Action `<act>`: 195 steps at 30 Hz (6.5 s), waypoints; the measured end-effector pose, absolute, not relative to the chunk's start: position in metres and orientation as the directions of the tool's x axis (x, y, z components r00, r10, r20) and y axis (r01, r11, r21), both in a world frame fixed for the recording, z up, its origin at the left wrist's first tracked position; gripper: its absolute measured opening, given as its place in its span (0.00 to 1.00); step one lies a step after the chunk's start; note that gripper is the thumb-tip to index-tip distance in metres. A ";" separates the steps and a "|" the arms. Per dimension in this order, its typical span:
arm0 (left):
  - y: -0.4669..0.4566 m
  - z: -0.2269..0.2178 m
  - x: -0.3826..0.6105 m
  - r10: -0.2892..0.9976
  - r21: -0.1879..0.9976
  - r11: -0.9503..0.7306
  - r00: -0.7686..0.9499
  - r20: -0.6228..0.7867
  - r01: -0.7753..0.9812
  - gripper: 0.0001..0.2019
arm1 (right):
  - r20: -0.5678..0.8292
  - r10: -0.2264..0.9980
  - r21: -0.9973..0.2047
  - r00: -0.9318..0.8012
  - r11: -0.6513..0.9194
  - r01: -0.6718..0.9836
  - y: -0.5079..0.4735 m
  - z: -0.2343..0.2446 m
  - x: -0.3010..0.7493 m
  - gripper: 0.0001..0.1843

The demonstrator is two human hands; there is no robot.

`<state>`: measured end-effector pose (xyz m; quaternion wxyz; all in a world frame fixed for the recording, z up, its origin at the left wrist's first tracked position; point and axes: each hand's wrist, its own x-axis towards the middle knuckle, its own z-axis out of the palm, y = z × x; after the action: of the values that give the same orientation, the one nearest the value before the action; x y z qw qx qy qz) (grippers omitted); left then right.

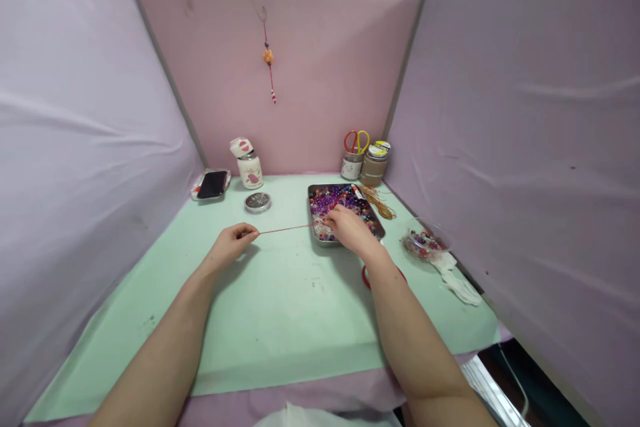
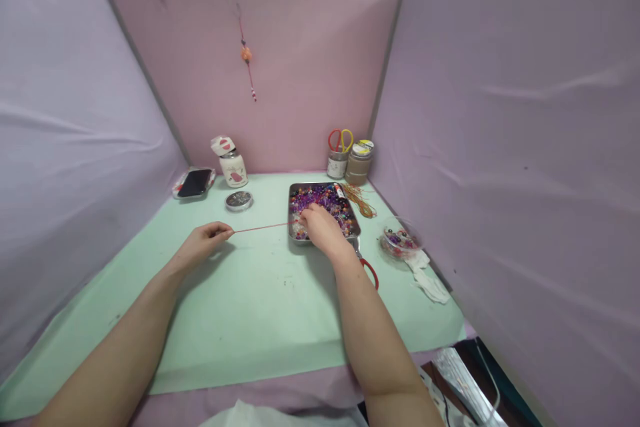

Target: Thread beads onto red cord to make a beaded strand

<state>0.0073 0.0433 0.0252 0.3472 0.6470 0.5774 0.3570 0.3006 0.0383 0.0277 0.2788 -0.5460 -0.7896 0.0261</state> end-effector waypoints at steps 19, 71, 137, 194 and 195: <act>0.047 0.012 0.006 0.995 0.948 -0.103 0.022 0.101 0.301 0.06 | 0.266 0.960 -0.440 -0.087 0.201 0.875 0.040 0.033 0.310 0.11; 0.052 0.012 0.001 0.982 0.949 -0.184 0.080 0.169 0.255 0.11 | 0.250 0.968 -0.885 0.038 0.212 0.415 0.037 0.035 0.303 0.15; 0.008 0.027 0.060 0.873 0.992 0.021 0.481 -0.079 0.126 0.20 | 0.347 0.827 -0.684 -0.443 0.546 0.484 0.016 0.035 0.251 0.09; 0.025 0.005 0.053 0.886 0.576 -0.454 0.277 0.371 0.680 0.08 | 0.153 0.977 -0.450 -0.152 0.205 0.869 0.063 0.074 0.384 0.07; 0.026 0.004 0.053 0.889 0.580 -0.449 0.271 0.370 0.680 0.08 | 0.101 0.977 -0.443 -0.190 0.215 0.870 0.070 0.072 0.383 0.07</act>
<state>0.0528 0.0256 0.0044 0.1551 0.7818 0.5015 0.3364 0.3828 0.0696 0.0725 0.1833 -0.6096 -0.7575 0.1451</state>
